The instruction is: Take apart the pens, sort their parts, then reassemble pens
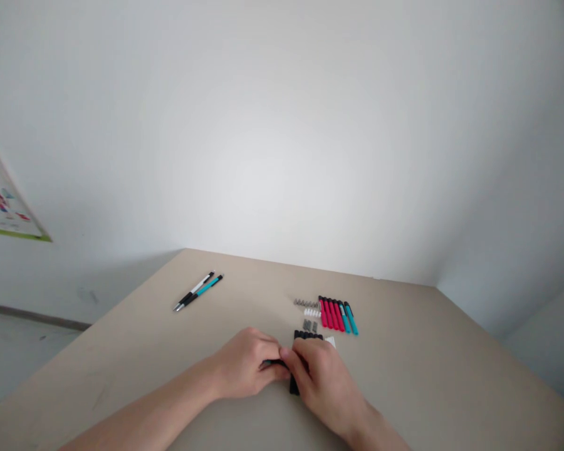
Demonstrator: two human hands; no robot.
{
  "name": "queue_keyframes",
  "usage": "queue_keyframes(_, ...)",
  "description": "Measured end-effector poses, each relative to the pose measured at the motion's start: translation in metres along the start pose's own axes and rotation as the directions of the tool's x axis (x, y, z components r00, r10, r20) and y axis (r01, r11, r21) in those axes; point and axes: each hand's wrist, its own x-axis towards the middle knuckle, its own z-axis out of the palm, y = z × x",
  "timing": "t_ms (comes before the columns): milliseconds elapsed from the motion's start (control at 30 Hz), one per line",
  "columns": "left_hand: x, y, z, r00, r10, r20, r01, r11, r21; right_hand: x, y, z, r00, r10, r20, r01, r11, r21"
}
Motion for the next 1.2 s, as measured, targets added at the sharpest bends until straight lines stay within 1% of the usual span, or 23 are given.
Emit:
queue_keyframes(67,0.001,0.001,0.001,0.997,-0.063,-0.052,0.061,0.997,-0.039,-0.002,0.0,-0.001,0.998,0.059,-0.019,-0.058,0.998,0.034)
queue_keyframes(100,0.001,0.001,0.0,0.995,-0.077,-0.071,0.073,0.996,-0.06,-0.002,0.0,-0.002,0.997,0.08,-0.02,-0.078,0.995,0.056)
queue_keyframes(167,0.001,0.003,-0.002,0.995,-0.058,-0.077,0.051,0.995,-0.084,0.0,-0.002,-0.003,0.996,0.092,-0.01,-0.091,0.991,0.097)
queue_keyframes(233,0.001,0.004,-0.003,0.999,-0.009,-0.051,0.005,0.997,-0.077,0.001,-0.003,-0.003,0.997,0.078,0.011,-0.079,0.991,0.111)
queue_keyframes(300,0.001,0.005,-0.004,0.999,0.002,-0.035,-0.003,0.999,-0.051,0.002,-0.003,-0.001,0.998,0.063,0.021,-0.065,0.993,0.096)
queue_keyframes(400,0.001,0.005,-0.004,0.998,-0.049,-0.033,0.048,0.999,-0.02,0.002,-0.001,0.0,0.998,0.055,0.008,-0.055,0.996,0.071)
queue_keyframes(467,0.001,0.004,-0.004,0.997,-0.073,-0.021,0.072,0.997,-0.029,0.003,0.001,-0.001,0.999,0.048,0.0,-0.048,0.996,0.074)
queue_keyframes(633,0.001,0.003,-0.005,0.995,-0.095,0.01,0.095,0.991,-0.089,0.004,0.004,-0.005,1.0,0.007,-0.012,-0.006,0.995,0.102)
queue_keyframes(767,0.003,0.003,-0.006,0.994,-0.108,0.018,0.11,0.99,-0.094,0.005,0.007,-0.006,1.0,-0.019,-0.014,0.02,0.993,0.117)
queue_keyframes(933,0.003,0.004,-0.007,0.986,-0.168,0.022,0.169,0.98,-0.104,0.005,0.008,-0.007,1.0,-0.019,-0.016,0.022,0.983,0.18)
queue_keyframes(1000,0.002,0.001,-0.009,0.983,-0.18,0.019,0.181,0.98,-0.084,0.005,0.01,-0.007,0.999,-0.017,-0.034,0.024,0.976,0.215)
queue_keyframes(1067,0.0,-0.004,-0.01,0.984,-0.18,0.006,0.18,0.983,-0.038,0.006,0.014,-0.009,0.997,0.001,-0.076,0.018,0.97,0.243)
queue_keyframes(1133,-0.001,-0.01,-0.012,0.982,-0.187,-0.021,0.187,0.982,-0.005,0.006,0.02,-0.012,0.989,0.037,-0.142,0.0,0.967,0.255)
queue_keyframes(1200,-0.001,-0.014,-0.013,0.976,-0.213,-0.053,0.213,0.977,-0.006,0.007,0.026,-0.016,0.972,0.075,-0.222,-0.017,0.968,0.252)
